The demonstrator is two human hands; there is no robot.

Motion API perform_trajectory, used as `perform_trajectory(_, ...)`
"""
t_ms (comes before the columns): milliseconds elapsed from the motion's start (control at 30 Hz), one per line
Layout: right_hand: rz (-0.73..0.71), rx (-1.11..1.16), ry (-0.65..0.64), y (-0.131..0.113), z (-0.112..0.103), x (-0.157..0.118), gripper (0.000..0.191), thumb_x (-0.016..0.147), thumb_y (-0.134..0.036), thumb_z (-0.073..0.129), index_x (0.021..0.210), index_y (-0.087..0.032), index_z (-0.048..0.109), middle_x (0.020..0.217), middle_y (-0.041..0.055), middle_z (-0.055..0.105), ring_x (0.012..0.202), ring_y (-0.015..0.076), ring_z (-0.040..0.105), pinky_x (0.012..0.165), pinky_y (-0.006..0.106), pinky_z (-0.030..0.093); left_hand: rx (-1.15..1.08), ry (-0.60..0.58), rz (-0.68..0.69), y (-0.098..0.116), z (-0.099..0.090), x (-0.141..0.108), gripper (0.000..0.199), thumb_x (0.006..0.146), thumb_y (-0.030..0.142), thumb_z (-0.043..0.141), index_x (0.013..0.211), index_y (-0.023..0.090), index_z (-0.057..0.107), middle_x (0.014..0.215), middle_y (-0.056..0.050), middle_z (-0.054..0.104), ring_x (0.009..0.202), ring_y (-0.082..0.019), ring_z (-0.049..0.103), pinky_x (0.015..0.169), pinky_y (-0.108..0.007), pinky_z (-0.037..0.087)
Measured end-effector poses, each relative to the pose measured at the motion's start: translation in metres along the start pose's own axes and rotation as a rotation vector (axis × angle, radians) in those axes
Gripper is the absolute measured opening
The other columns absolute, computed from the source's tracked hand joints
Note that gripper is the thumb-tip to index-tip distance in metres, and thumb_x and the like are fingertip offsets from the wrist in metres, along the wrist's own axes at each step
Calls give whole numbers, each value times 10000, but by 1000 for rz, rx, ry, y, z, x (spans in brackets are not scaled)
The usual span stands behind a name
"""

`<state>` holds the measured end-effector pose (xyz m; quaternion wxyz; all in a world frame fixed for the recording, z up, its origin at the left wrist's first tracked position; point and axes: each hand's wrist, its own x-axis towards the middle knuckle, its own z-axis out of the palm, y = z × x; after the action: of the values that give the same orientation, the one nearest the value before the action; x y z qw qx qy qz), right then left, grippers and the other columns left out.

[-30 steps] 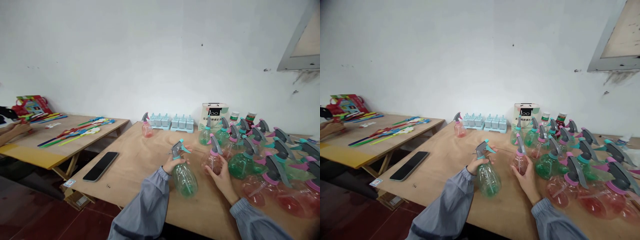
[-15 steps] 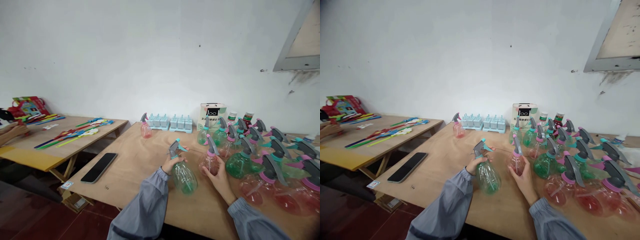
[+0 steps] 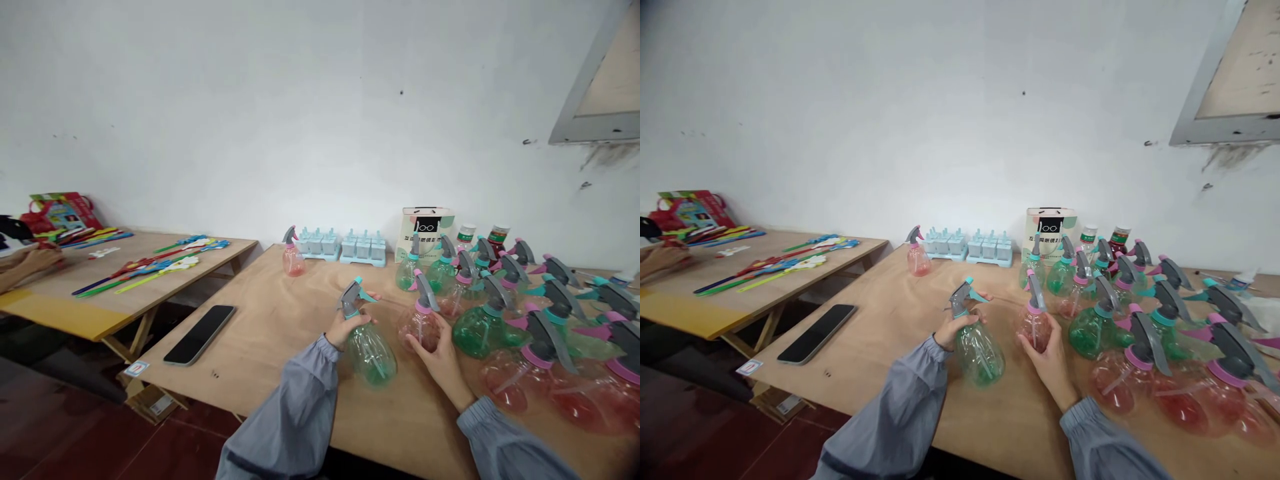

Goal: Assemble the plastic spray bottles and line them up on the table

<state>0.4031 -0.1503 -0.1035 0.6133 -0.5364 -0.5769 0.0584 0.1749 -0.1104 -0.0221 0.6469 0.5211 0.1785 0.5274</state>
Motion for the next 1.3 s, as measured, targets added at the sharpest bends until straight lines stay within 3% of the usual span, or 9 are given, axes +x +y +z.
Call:
perform_trajectory(167,-3,-17,-14,-1,-2,-1,821,765,-598,717,1392,-187,382,1376,192,517,1273,333,524,1066,556,427,-20,52,-71,-7,-7,0,397,549,328,851,845,179,633,811,-18,665,690,-143,610,775,-348,518)
perform_trajectory(333,-8,-11,-20,-1,-2,-1,813,772,-593,714,1397,-195,379,1369,187,523,1264,325,531,1065,552,430,37,-32,11,1,0,-1,509,577,318,844,1034,201,652,1106,-63,693,668,-100,552,775,-362,536)
perform_trajectory(433,3,-8,-18,0,-2,-2,818,766,-599,718,1394,-194,383,1366,189,523,1263,329,531,1064,551,430,47,-36,27,4,3,-1,541,604,339,843,1090,203,650,1171,-80,687,673,-101,552,766,-360,540)
perform_trajectory(667,12,-14,-25,0,-1,-1,827,763,-618,710,1388,-187,384,1363,190,523,1285,336,513,1067,545,425,65,24,22,-2,-3,-2,369,619,407,848,848,203,642,824,-30,667,708,-181,610,771,-412,544)
perform_trajectory(833,8,-16,-21,2,-1,-1,825,763,-624,708,1388,-192,389,1355,189,531,1273,337,519,1061,554,425,297,-38,111,21,-8,-4,440,682,362,818,1070,224,665,1206,-92,687,717,-185,646,770,-425,552)
perform_trajectory(900,1,-18,-25,3,-2,-1,827,765,-612,715,1396,-195,382,1361,190,529,1264,332,529,1056,550,432,435,2,134,37,-18,-5,526,684,376,814,1161,230,648,1273,-100,672,784,-207,681,821,-442,564)
perform_trajectory(967,-1,-22,-26,4,-2,0,836,763,-615,716,1402,-198,376,1366,191,527,1256,332,536,1051,552,438,553,104,127,54,-37,-8,575,664,407,823,1176,212,648,1209,-106,706,863,-246,701,886,-473,563)
perform_trajectory(1100,-1,-19,-33,5,-2,0,846,758,-619,717,1407,-201,372,1375,193,521,1271,336,523,1054,556,435,762,370,154,87,-91,-14,578,623,509,829,1075,181,680,1085,-114,743,990,-315,699,943,-489,549)
perform_trajectory(1300,7,-27,-52,5,-4,0,843,766,-575,734,1418,-187,368,1385,197,514,1283,335,517,1061,542,432,915,558,190,119,-164,-21,665,572,621,808,1044,173,672,1040,-125,751,1065,-341,677,993,-506,516)
